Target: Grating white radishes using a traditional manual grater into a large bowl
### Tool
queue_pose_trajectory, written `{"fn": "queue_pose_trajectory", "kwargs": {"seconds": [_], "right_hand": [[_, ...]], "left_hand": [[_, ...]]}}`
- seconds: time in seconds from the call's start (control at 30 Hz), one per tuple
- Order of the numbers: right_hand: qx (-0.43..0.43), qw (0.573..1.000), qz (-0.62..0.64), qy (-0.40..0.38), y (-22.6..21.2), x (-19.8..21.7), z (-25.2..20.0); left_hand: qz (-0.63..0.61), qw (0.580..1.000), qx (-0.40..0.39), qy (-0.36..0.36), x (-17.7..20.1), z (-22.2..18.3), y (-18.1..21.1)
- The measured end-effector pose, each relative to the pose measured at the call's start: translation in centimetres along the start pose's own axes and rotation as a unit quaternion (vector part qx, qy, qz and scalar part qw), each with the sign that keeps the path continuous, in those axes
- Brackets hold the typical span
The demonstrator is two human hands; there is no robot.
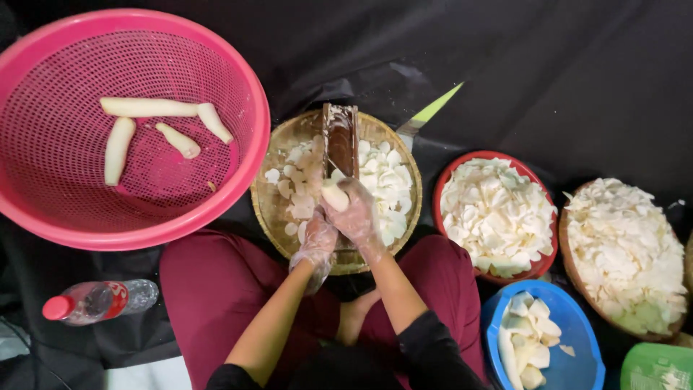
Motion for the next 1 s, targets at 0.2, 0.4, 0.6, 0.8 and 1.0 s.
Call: {"fn": "queue_pose_trajectory", "kwargs": {"seconds": [0.2,0.4,0.6,0.8,1.0], "right_hand": [[0.008,1.000,0.007,-0.026,1.9,-0.7,-1.3],[0.063,0.996,-0.045,0.047,1.8,-3.8,1.3],[0.211,0.887,-0.249,0.327,1.0,-8.5,11.6],[0.064,0.973,-0.090,0.201,2.9,-6.9,11.8],[-0.046,0.996,-0.076,0.010,4.8,-4.4,1.9]], "left_hand": [[0.004,1.000,0.007,0.018,-1.5,0.1,-0.4],[0.020,0.999,0.014,0.037,-3.1,1.9,-1.0],[0.052,0.962,-0.140,0.229,-4.3,2.3,-3.3],[0.047,0.981,-0.074,0.172,-4.2,3.2,-3.7],[0.001,0.996,-0.038,0.080,-3.0,2.3,-1.9]]}}
Point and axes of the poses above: each hand's wrist, its own z-axis towards the middle knuckle, its own x-axis out of the back of the hand, y = z × x, the point moved 5 cm from there along z, towards the middle knuckle, and after that the axes turned 2 degrees about -z, right-handed, at the moved point
